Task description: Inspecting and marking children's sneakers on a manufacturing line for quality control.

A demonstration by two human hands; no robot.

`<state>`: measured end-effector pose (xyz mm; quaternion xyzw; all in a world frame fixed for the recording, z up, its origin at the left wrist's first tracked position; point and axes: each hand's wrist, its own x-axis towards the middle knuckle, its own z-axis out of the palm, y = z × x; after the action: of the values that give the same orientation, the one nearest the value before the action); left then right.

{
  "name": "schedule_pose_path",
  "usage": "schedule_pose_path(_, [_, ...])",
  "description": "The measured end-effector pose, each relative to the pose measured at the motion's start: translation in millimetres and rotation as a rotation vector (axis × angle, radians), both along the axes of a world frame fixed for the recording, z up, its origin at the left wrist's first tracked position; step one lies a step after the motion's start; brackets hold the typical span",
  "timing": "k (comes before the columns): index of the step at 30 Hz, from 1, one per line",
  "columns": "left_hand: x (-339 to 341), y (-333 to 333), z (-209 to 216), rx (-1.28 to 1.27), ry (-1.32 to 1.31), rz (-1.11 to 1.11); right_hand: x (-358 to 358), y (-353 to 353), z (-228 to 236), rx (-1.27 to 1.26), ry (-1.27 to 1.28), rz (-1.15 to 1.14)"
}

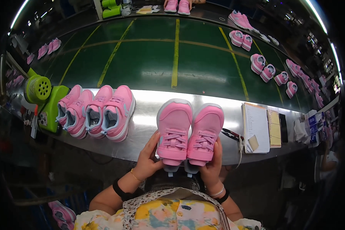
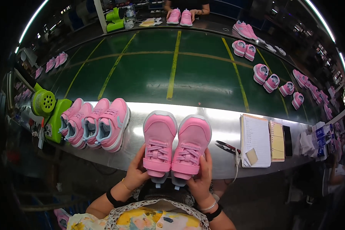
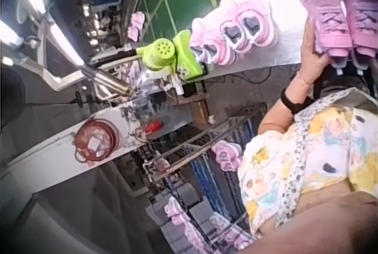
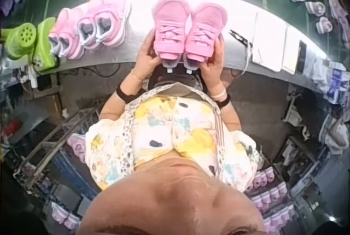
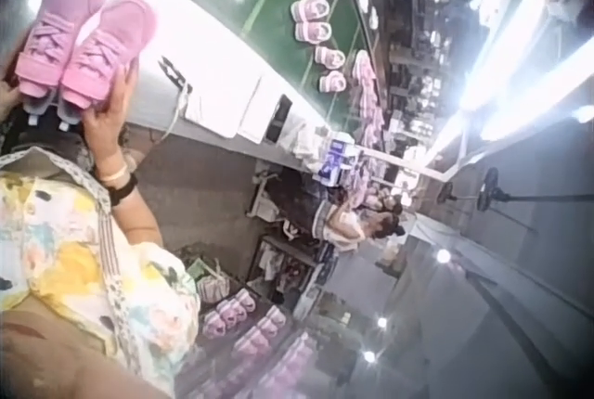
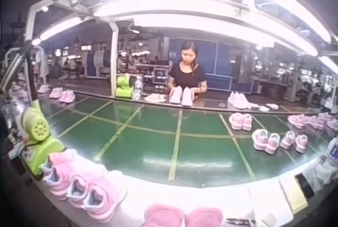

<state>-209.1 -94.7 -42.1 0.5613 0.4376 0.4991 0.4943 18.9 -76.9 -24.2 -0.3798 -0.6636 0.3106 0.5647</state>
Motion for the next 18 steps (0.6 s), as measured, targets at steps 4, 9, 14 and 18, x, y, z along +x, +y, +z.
schedule_pose_path(4, [-1,-2,-3,0.022,-0.051,0.017,-1,1,0,0.031,0.012,0.064])
schedule_pose_path(9, [-2,-1,1,0.046,-0.003,0.013,-2,0,-2,0.033,0.039,0.068])
schedule_pose_path(14, [2,4,11,0.187,0.078,0.007,4,-4,-3,0.082,-0.068,-0.008])
schedule_pose_path(18, [0,2,13,0.185,0.071,-0.037,2,-5,1,0.114,-0.061,-0.011])
